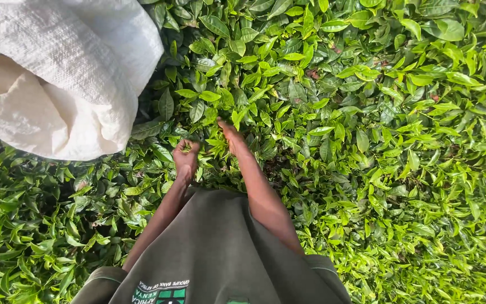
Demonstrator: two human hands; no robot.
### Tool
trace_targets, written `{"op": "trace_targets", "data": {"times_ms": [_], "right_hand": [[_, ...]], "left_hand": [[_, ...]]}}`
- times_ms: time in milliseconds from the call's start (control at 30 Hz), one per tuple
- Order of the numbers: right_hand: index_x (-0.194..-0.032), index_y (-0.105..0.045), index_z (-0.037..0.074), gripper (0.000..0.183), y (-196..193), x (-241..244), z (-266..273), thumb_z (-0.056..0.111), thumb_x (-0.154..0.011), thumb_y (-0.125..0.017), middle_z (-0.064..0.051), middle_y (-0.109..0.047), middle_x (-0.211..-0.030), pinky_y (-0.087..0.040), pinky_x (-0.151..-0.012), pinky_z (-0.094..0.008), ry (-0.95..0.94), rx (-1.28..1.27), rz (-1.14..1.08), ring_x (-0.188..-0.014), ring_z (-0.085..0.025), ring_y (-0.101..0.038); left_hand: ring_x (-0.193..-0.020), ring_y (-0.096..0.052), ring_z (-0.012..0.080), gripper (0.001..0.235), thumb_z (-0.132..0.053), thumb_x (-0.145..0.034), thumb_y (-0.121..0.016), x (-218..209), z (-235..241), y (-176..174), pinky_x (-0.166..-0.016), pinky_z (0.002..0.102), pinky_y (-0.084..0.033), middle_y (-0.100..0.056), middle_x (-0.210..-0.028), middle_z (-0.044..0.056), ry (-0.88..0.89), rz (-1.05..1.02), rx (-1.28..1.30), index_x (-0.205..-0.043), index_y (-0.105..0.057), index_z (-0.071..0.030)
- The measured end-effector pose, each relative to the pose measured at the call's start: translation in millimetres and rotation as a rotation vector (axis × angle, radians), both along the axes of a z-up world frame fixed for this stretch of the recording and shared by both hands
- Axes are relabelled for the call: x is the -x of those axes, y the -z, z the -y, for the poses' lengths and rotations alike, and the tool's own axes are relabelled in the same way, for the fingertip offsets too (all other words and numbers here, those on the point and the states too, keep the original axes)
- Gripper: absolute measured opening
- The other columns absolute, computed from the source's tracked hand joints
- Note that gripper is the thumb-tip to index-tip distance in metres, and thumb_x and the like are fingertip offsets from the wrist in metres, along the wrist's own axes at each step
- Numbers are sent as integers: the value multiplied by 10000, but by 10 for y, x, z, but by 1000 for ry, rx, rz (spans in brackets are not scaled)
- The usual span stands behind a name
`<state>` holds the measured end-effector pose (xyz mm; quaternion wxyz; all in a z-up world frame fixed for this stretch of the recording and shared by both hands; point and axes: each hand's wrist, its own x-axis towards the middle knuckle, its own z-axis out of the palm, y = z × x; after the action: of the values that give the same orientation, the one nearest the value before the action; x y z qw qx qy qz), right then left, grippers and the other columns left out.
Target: Harvesting tea leaves by hand in a plantation
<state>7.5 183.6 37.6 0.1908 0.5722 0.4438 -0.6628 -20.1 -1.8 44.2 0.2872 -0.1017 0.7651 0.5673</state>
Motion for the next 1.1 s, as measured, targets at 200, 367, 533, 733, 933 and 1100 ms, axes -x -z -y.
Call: {"op": "trace_targets", "data": {"times_ms": [200,367,533,733,933,1100], "right_hand": [[-1135,-797,134,322,-313,-485,79,348,-1198,-565,-54,-627,-560,-540,-588,-333,-292,-815,-332,-478,-154,-549],[-1106,-694,103,268,-121,-873,254,153,-1184,-443,-110,-673,-891,-520,-871,-411,106,-754,-418,-817,-225,-600],[-1112,-760,101,234,-97,-1004,183,75,-1131,-528,-138,-721,-1072,-439,-1111,-516,140,-668,-434,-1096,-300,-661],[-1140,-843,135,316,-258,-796,48,-16,-1057,-578,-149,-750,-1279,-425,-1194,-530,66,-403,-425,-1301,-310,-644],[-1018,-757,173,453,-325,-101,113,480,-1180,-466,-113,-540,-1108,-395,-898,-492,131,-305,-133,-1005,-302,-508],[-969,-711,54,660,378,248,20,662,-1151,-532,13,-508,-691,-437,-563,-363,312,-325,10,-560,-180,-504]], "left_hand": [[-750,-713,130,166,-46,-1005,-819,169,129,103,-542,206,-557,-767,-1106,104,-15,46,-49,-1129,-744,-127],[-602,-567,108,134,-134,-1124,-716,-3,-101,621,-707,328,-583,-792,-1109,95,247,55,43,-1182,-827,-184],[-749,-592,201,343,-343,-1102,-708,-166,-660,1742,-745,407,-461,-742,-831,112,109,193,-25,-898,-829,-95],[-827,-703,274,318,-375,-1068,-737,178,-504,-60,-873,461,-542,-761,-842,135,347,-65,58,-871,-793,-132],[-830,-635,276,383,-299,-1241,-533,250,168,72,-976,534,-514,-667,-770,100,368,-200,-87,-953,-684,-98],[-918,-609,247,383,-349,-1221,-588,665,31,-339,-1002,483,-470,-701,-852,119,235,-211,-105,-968,-727,-97]]}}
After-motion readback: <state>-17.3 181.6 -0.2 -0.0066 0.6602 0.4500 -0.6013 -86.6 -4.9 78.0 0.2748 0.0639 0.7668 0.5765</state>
